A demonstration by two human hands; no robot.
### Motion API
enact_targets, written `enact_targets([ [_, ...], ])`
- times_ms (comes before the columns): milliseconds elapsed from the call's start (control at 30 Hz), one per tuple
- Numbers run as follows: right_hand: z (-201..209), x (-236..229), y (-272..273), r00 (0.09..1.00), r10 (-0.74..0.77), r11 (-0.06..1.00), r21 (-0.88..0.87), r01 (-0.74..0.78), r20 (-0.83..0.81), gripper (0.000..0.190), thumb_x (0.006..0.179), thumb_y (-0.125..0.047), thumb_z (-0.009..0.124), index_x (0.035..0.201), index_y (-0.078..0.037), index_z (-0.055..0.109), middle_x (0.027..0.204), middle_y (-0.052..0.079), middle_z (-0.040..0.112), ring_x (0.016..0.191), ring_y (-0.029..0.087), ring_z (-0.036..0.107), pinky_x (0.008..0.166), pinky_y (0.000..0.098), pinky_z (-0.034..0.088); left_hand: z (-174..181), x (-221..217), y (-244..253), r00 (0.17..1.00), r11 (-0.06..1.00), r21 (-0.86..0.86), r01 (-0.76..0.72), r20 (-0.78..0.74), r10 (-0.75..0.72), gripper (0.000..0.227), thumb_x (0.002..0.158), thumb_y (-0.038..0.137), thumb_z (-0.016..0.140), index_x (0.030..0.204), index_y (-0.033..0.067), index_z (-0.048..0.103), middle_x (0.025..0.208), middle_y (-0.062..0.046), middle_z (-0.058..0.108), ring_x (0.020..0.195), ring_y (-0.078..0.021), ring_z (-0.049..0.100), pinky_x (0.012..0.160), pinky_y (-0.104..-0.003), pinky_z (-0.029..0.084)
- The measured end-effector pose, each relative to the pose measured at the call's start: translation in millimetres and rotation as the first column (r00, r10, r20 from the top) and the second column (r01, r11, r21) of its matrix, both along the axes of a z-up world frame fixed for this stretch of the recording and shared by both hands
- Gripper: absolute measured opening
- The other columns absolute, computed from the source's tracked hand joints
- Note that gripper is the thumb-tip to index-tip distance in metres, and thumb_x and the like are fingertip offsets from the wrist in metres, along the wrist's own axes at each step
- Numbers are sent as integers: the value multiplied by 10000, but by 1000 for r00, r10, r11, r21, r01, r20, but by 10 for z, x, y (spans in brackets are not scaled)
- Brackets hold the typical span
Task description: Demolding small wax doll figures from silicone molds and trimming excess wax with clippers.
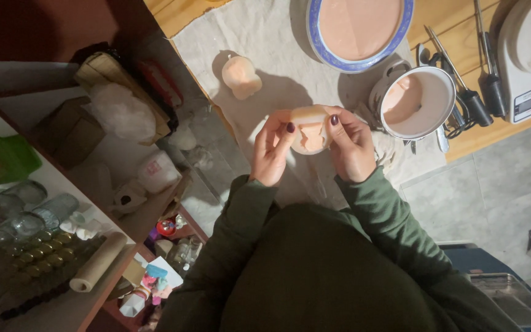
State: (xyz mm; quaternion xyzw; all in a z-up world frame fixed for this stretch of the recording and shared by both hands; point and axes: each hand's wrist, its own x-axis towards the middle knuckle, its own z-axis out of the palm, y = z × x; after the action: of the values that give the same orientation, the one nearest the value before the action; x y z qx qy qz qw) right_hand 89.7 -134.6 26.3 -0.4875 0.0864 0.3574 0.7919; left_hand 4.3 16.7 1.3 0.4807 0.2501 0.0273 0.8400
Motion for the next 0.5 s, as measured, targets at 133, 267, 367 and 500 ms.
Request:
enact_targets([
  [133, -1, 20, 5, 1000, -1, 1000, 3, 1, 15, 351, 1089, -159, 578, 1348, 76, 611, 1270, 130, 695, 1173, 185, 660, 1080, 326, 495, -98, -56, -7, 999, 996, 93, -1, -40, 5, 232, 1103, 131, 642, 1277, -21, 646, 1085, -41, 661, 964, -108, 560, 904, -252, 468],
  [267, 41, 34, -9, 998, -26, 999, -37, 29, 58, 307, 1078, -107, 628, 1322, 79, 623, 1252, 140, 695, 1143, 189, 659, 1051, 325, 511, 127, 62, 91, 999, 998, -63, 4, 48, -1, 286, 994, 54, 699, 1254, -17, 602, 1174, -42, 672, 1114, -125, 632, 967, -296, 536],
  [367, 112, 50, -15, 982, 43, 995, -101, -24, 185, 281, 1085, -79, 632, 1312, 86, 642, 1273, 147, 682, 1167, 193, 647, 1075, 314, 505, 98, 11, 96, 999, 998, -64, 20, 44, -18, 277, 987, 34, 725, 1235, -37, 623, 1172, -56, 677, 1107, -133, 641, 945, -305, 551],
  [500, 415, 31, 106, 716, 216, 862, -474, 179, 663, 283, 1066, -21, 656, 1338, 50, 617, 1318, 159, 606, 1193, 228, 637, 1076, 323, 530, 146, 29, -9, 990, 989, 57, -139, 15, 139, 267, 997, -10, 762, 1232, -97, 669, 1206, -104, 684, 1128, -157, 664, 996, -315, 571],
])
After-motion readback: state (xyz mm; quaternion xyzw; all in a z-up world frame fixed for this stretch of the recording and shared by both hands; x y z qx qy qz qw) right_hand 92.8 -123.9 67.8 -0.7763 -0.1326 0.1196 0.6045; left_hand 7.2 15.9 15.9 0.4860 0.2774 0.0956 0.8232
